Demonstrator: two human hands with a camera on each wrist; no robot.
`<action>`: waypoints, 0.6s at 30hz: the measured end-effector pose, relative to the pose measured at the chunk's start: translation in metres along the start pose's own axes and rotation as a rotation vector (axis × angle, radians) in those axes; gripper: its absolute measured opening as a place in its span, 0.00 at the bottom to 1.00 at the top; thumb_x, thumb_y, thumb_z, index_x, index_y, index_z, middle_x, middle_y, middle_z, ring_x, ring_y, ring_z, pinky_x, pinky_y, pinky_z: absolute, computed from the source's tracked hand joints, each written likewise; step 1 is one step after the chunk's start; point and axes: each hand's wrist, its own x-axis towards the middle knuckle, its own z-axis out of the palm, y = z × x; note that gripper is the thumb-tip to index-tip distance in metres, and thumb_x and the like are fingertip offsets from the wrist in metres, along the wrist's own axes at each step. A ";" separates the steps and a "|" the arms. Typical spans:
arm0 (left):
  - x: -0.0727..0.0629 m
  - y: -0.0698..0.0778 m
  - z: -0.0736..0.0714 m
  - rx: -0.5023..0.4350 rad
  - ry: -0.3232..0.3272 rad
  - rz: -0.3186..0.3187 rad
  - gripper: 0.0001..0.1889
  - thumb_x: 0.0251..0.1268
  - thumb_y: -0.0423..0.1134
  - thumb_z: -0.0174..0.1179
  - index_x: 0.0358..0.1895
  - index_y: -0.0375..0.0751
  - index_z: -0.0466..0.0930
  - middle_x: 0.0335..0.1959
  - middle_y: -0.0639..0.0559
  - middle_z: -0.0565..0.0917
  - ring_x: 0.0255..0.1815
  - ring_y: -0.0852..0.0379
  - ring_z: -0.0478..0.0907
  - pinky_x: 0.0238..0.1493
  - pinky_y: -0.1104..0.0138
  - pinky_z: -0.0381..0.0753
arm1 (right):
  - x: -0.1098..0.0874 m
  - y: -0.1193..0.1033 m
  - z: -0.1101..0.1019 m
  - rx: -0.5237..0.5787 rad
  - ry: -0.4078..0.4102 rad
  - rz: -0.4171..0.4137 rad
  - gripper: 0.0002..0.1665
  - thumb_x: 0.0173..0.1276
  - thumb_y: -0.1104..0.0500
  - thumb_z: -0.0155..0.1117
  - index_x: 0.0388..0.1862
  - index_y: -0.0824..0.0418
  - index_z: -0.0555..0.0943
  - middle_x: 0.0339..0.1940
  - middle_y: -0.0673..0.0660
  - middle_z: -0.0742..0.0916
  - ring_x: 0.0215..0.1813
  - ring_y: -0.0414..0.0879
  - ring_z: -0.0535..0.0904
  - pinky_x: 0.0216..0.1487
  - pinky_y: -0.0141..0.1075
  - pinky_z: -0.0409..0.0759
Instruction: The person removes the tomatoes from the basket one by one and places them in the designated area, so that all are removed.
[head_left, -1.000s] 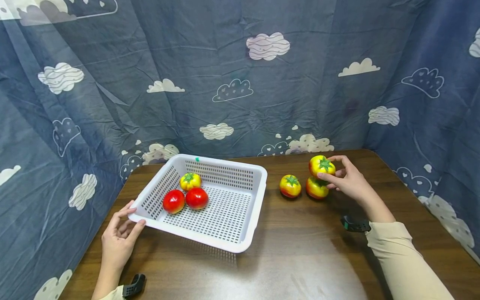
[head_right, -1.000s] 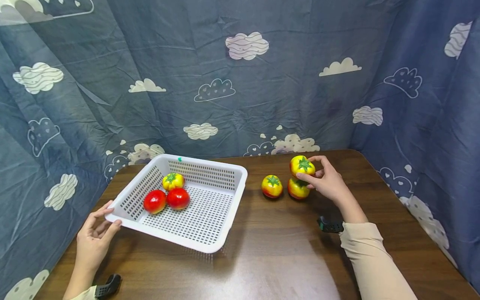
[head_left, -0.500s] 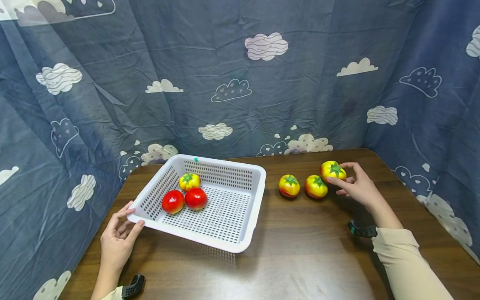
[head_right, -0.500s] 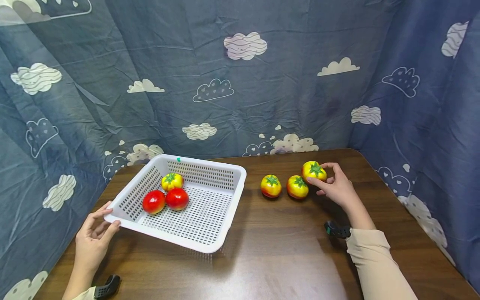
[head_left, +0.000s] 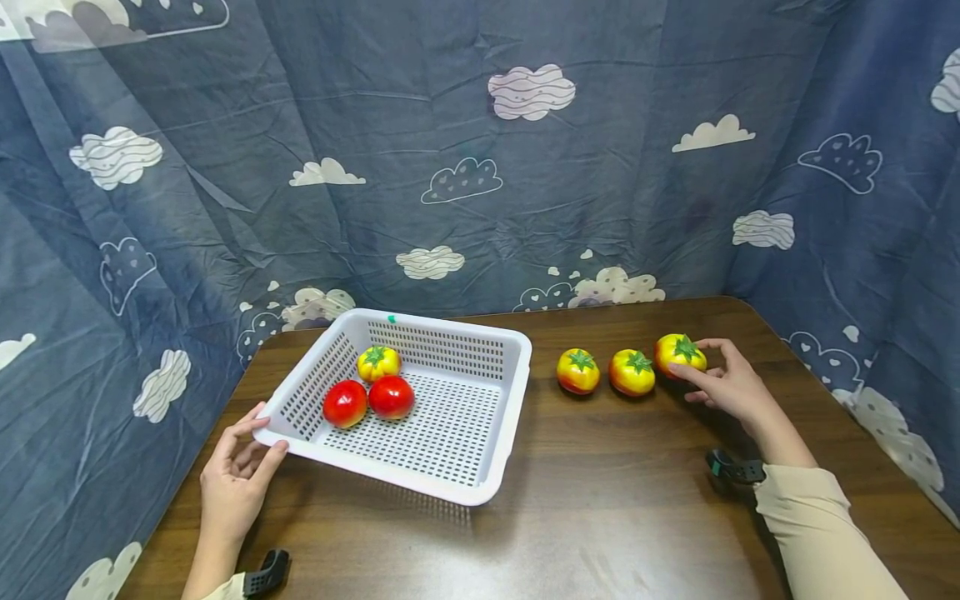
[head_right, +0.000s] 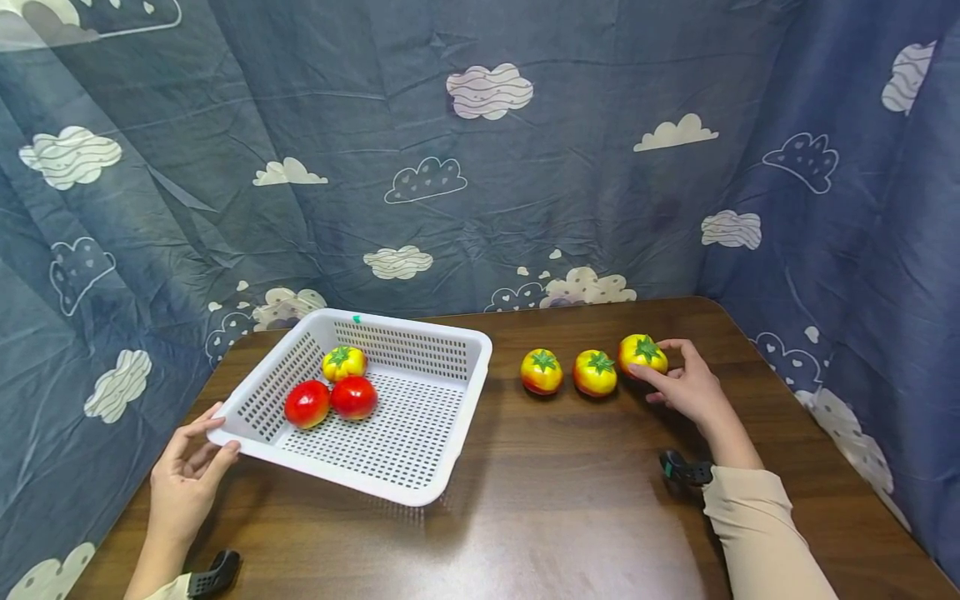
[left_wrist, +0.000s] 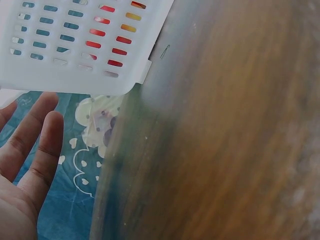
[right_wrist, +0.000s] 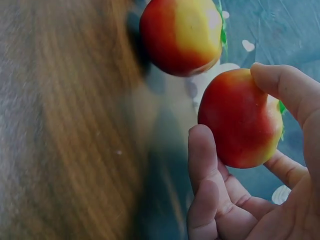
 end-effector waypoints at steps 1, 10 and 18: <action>0.000 0.000 0.000 0.007 0.002 -0.004 0.23 0.64 0.19 0.70 0.62 0.27 0.79 0.73 0.55 0.81 0.46 0.74 0.87 0.44 0.81 0.86 | 0.000 0.001 0.000 0.003 -0.003 0.005 0.52 0.79 0.38 0.64 0.82 0.68 0.51 0.46 0.68 0.87 0.32 0.39 0.91 0.32 0.32 0.84; -0.001 -0.001 0.000 -0.033 -0.002 0.021 0.23 0.63 0.18 0.69 0.61 0.24 0.78 0.71 0.61 0.82 0.46 0.74 0.87 0.44 0.82 0.85 | -0.004 0.009 -0.001 0.004 -0.044 0.047 0.55 0.79 0.37 0.63 0.82 0.70 0.49 0.51 0.74 0.86 0.35 0.41 0.92 0.35 0.34 0.86; 0.000 -0.001 0.000 -0.007 0.001 0.012 0.23 0.63 0.19 0.70 0.62 0.25 0.79 0.70 0.64 0.82 0.47 0.75 0.87 0.43 0.83 0.85 | -0.004 0.010 0.000 0.012 -0.062 0.058 0.55 0.79 0.38 0.64 0.82 0.70 0.50 0.51 0.72 0.86 0.35 0.41 0.92 0.33 0.34 0.86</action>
